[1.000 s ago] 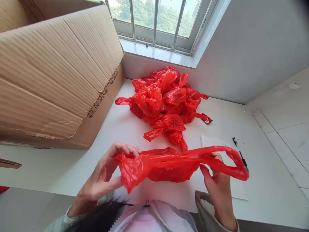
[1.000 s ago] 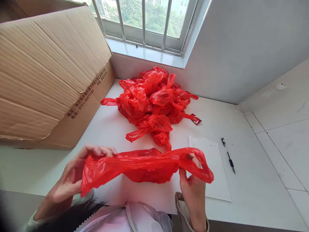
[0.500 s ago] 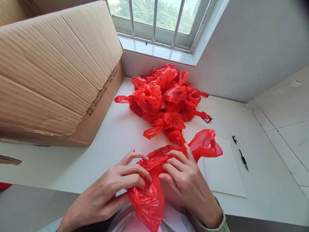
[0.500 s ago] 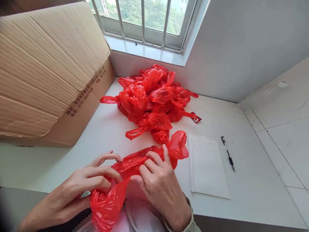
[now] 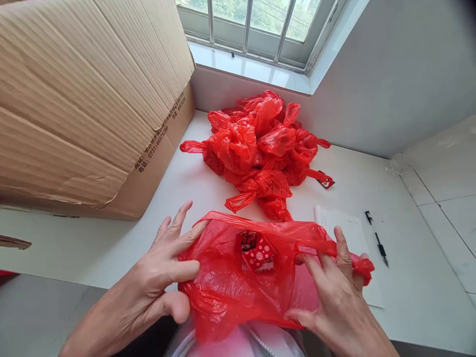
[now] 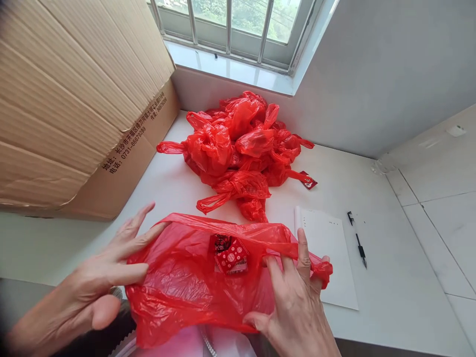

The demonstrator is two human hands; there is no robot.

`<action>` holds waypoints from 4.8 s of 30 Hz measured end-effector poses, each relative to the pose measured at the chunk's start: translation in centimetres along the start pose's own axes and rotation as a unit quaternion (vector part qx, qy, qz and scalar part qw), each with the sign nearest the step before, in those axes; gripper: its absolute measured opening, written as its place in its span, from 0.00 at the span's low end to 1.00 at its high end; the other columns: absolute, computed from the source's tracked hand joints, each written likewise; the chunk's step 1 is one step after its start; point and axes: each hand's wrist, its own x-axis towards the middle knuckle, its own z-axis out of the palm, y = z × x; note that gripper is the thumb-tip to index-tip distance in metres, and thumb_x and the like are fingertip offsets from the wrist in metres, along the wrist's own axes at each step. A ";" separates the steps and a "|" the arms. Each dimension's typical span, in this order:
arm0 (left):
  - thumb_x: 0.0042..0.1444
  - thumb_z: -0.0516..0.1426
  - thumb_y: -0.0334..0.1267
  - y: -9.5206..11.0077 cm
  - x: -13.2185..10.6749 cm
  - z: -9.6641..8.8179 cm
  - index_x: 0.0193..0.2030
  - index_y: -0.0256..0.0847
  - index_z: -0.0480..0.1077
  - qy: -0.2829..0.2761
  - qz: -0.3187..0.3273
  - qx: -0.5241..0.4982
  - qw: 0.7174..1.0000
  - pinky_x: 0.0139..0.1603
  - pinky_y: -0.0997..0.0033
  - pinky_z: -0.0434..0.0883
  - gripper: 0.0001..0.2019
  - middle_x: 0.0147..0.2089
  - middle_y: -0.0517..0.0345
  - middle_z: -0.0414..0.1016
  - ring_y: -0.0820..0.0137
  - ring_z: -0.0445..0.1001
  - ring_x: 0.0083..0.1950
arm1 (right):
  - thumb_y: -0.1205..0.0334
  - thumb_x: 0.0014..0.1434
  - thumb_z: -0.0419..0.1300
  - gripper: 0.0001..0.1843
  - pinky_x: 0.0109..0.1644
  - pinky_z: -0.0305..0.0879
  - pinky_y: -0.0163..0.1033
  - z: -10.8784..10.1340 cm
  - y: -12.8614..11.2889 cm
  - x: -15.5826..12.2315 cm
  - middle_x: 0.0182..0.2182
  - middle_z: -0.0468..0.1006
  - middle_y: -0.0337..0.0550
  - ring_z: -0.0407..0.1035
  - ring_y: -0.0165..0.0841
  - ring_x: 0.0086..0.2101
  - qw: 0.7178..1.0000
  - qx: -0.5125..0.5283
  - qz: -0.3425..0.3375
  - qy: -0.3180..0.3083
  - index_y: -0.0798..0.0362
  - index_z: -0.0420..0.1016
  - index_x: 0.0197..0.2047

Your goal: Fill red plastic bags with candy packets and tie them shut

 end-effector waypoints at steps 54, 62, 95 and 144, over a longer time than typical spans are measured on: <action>0.33 0.73 0.46 -0.5 4.5 7.9 0.67 0.40 0.55 -0.043 -0.026 0.260 0.964 0.57 0.19 0.49 0.54 0.71 0.21 0.36 0.29 0.21 0.70 | 0.65 0.64 0.54 0.08 0.59 0.58 0.61 3.5 -2.7 2.6 0.54 0.71 0.49 0.54 0.48 0.62 0.972 0.188 0.101 0.095 0.51 0.73 0.36; 0.38 0.72 0.47 0.0 4.2 7.7 0.60 0.42 0.62 -0.067 -0.020 0.250 0.966 0.61 0.23 0.47 0.42 0.72 0.28 0.37 0.34 0.20 0.71 | 0.61 0.68 0.50 0.09 0.49 0.65 0.37 1.1 -1.8 1.1 0.41 0.76 0.43 0.70 0.34 0.45 0.966 0.131 0.128 0.181 0.53 0.69 0.44; 0.49 0.66 0.47 -0.6 5.1 10.1 0.40 0.34 0.71 -0.079 -0.081 0.261 0.959 0.55 0.16 0.51 0.19 0.68 0.31 0.57 0.28 0.35 0.70 | 0.61 0.70 0.44 0.10 0.48 0.56 0.50 3.8 -2.4 3.2 0.37 0.76 0.42 0.71 0.37 0.36 0.971 0.106 0.169 0.132 0.52 0.64 0.42; 0.66 0.50 0.36 0.5 4.6 7.1 0.48 0.47 0.73 0.004 -0.075 0.097 0.992 0.61 0.26 0.25 0.11 0.34 0.61 0.79 0.56 0.68 0.56 | 0.54 0.69 0.43 0.21 0.45 0.62 0.50 3.7 -2.1 2.9 0.40 0.77 0.50 0.72 0.41 0.39 0.955 0.186 0.204 0.112 0.53 0.75 0.47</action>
